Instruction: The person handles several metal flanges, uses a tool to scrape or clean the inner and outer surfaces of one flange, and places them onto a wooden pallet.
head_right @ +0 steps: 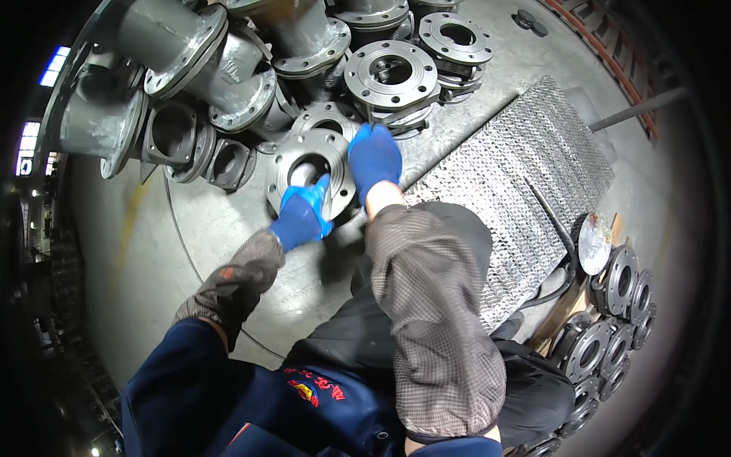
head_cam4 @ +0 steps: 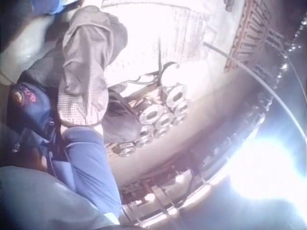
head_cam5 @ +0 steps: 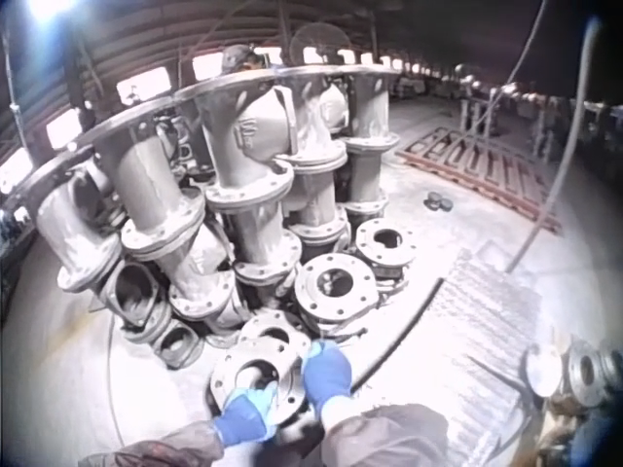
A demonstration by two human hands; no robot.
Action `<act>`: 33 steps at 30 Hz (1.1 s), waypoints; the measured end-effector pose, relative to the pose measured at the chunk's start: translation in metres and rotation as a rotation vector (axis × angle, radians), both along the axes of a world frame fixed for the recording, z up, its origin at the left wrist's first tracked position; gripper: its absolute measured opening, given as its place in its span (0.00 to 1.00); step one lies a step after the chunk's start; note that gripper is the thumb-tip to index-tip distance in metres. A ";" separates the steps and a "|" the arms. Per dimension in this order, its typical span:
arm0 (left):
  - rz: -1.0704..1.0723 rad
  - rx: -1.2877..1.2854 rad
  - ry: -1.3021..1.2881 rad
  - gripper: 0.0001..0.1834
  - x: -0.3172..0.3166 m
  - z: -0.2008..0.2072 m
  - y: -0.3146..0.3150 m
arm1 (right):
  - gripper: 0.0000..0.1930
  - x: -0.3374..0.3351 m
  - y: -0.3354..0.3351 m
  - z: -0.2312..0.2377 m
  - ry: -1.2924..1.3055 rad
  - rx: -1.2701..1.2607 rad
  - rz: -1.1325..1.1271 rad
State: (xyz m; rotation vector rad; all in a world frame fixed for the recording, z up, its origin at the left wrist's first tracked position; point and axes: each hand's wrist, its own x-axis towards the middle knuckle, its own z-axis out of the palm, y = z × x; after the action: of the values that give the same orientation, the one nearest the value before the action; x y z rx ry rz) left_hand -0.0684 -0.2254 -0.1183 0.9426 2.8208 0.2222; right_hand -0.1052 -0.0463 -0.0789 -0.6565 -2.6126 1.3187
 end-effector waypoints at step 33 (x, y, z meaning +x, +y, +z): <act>-0.404 0.295 0.015 0.49 -0.004 0.103 0.098 | 0.14 0.063 0.092 0.049 0.140 -0.344 -0.366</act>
State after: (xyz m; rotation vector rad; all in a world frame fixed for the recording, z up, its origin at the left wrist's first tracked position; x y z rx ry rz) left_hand -0.0720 -0.1275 -0.0151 1.5515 2.5761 0.5866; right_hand -0.0421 0.0454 -0.0302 -0.9931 -2.0463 1.6294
